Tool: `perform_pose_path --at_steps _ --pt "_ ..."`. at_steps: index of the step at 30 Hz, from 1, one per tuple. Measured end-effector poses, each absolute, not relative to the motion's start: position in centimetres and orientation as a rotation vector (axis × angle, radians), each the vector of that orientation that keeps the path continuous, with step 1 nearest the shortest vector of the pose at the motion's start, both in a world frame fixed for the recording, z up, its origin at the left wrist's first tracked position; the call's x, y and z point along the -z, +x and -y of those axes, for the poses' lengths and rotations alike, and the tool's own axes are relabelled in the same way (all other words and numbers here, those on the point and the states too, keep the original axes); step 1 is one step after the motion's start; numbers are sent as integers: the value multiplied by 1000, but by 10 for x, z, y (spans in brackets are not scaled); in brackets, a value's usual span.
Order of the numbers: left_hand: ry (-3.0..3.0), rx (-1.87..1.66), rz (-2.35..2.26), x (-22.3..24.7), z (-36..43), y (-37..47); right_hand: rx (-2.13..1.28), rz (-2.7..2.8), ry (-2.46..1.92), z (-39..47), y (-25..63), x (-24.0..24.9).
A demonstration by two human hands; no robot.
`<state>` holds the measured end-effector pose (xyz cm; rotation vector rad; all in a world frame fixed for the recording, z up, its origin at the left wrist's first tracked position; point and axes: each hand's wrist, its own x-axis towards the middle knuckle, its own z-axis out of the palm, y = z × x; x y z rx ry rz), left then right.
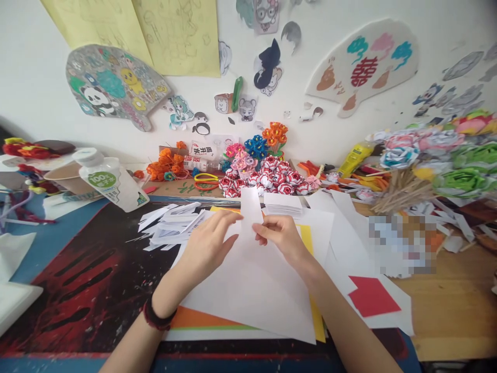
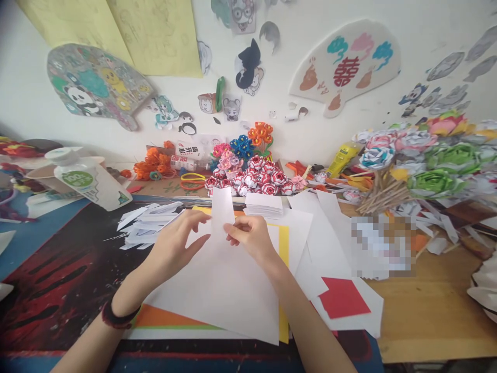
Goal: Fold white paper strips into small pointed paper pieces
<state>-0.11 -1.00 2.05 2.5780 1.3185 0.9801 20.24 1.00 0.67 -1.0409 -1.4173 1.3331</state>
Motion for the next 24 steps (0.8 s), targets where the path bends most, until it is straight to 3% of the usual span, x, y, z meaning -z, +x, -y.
perform_pose_path --at_steps 4,12,20,24 --pt "2988 -936 -1229 -16 10 -3 -1348 1467 -1043 -10 204 -6" --pt "2942 -960 -1238 -19 10 -2 -1293 1552 -1031 -8 199 -8" --pt "2195 -1327 -1419 -18 11 12 -1287 1444 -993 -3 190 -6" --pt "1857 -1270 -1423 -16 13 17 -1330 1386 -954 -2 188 -6"
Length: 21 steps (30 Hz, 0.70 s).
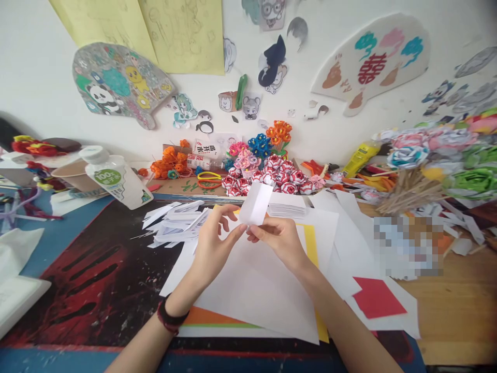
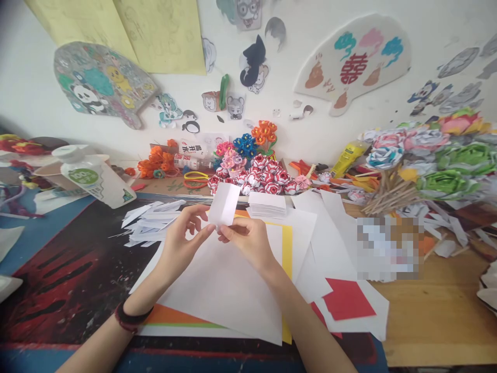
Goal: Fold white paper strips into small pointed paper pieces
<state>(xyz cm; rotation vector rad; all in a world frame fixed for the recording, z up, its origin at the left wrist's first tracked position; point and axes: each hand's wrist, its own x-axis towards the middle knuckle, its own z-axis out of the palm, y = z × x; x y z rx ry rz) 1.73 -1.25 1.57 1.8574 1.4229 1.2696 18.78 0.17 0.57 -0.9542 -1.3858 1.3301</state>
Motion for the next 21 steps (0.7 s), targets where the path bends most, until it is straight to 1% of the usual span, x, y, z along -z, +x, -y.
perform_pose_path --at_steps 3,14,21 --pt "1758 -1212 -1417 -14 12 19 -1367 1379 -934 -1 186 -7" --pt "1629 -1236 -1477 -12 14 20 -1516 1371 -879 -3 184 -3" --pt "1744 -1283 -1509 -12 16 22 -1368 1391 -990 -3 185 -4"
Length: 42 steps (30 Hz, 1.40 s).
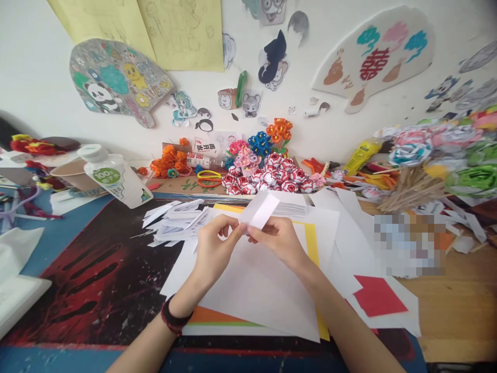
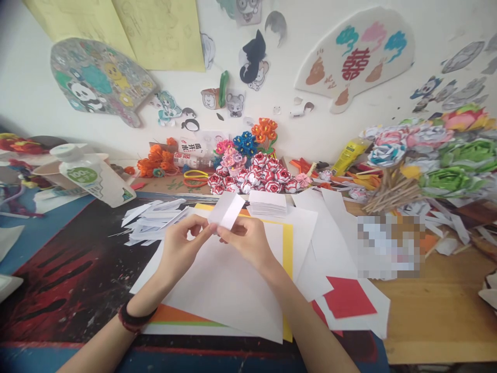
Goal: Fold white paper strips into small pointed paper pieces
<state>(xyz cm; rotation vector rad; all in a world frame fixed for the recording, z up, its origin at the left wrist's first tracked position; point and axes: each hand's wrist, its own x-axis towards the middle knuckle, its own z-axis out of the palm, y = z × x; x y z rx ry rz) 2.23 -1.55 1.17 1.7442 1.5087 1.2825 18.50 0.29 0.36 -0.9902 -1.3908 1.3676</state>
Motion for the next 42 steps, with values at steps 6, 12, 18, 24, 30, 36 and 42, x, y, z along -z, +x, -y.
perform_pose_path --at_steps 6,12,18,24,30,36,42 --pt "1777 -1273 -1495 -13 16 22 -1356 1409 -989 -4 186 -3" --pt "1796 -1292 -1474 -14 19 23 -1352 1427 -976 -3 188 -5" --pt "1786 -1289 -1452 -13 19 23 -1326 1439 -1021 -3 189 -4" --pt "1744 -1267 -1452 -13 19 24 -1328 1430 -1024 -3 189 -7" --pt "1684 -1244 -1445 -14 18 21 -1382 1405 -975 -3 188 -7" --pt "1771 -1178 -1411 -18 18 20 -1373 1404 -969 -4 189 -7" --pt "1871 -1200 -1463 -17 20 21 -1494 1418 -909 -6 193 -9"
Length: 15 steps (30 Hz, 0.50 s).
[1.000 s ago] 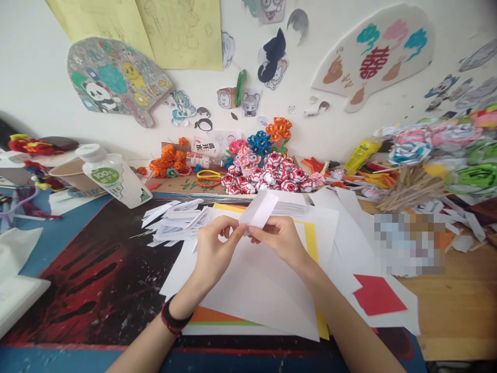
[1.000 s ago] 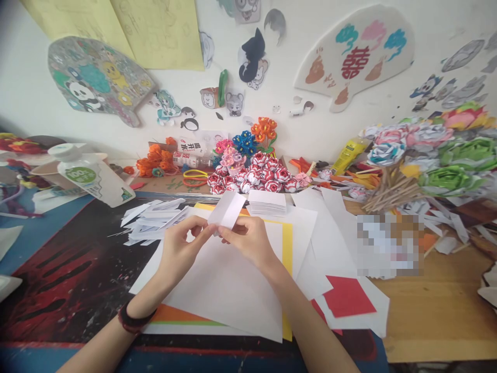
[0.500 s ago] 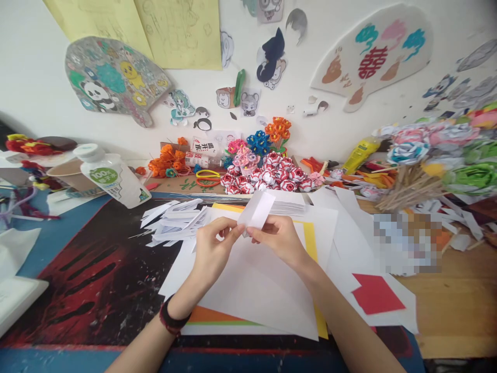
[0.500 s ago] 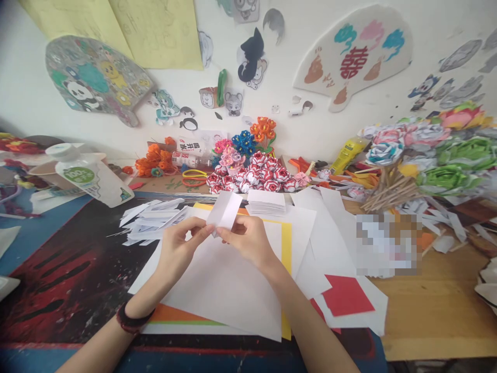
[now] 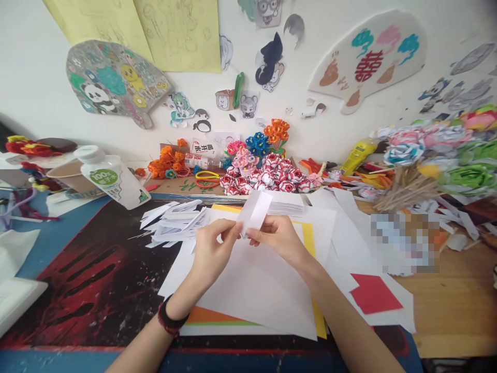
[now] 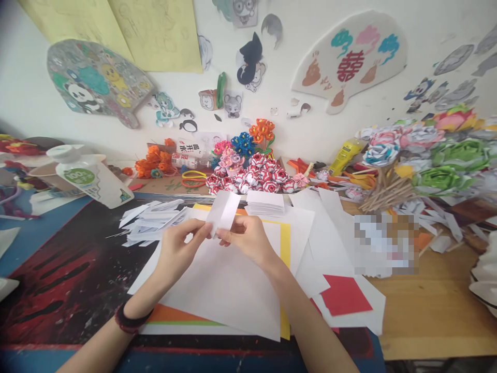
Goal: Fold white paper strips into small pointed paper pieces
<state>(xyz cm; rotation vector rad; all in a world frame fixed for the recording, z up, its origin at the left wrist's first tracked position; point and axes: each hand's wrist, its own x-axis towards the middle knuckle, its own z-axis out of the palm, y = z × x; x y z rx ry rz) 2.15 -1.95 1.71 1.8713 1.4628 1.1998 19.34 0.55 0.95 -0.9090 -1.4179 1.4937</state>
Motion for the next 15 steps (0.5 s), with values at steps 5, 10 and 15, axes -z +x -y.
perform_pose_path --at_steps 5,10,15 --pt "1944 -1194 -1479 -15 20 23 -1543 1419 -900 -6 196 -9" --pt "2050 -1224 -1509 -12 22 24 -1533 1403 -952 -6 195 -9" --pt "2106 -1236 -1475 -12 23 25 -1497 1382 -971 -6 194 -10"
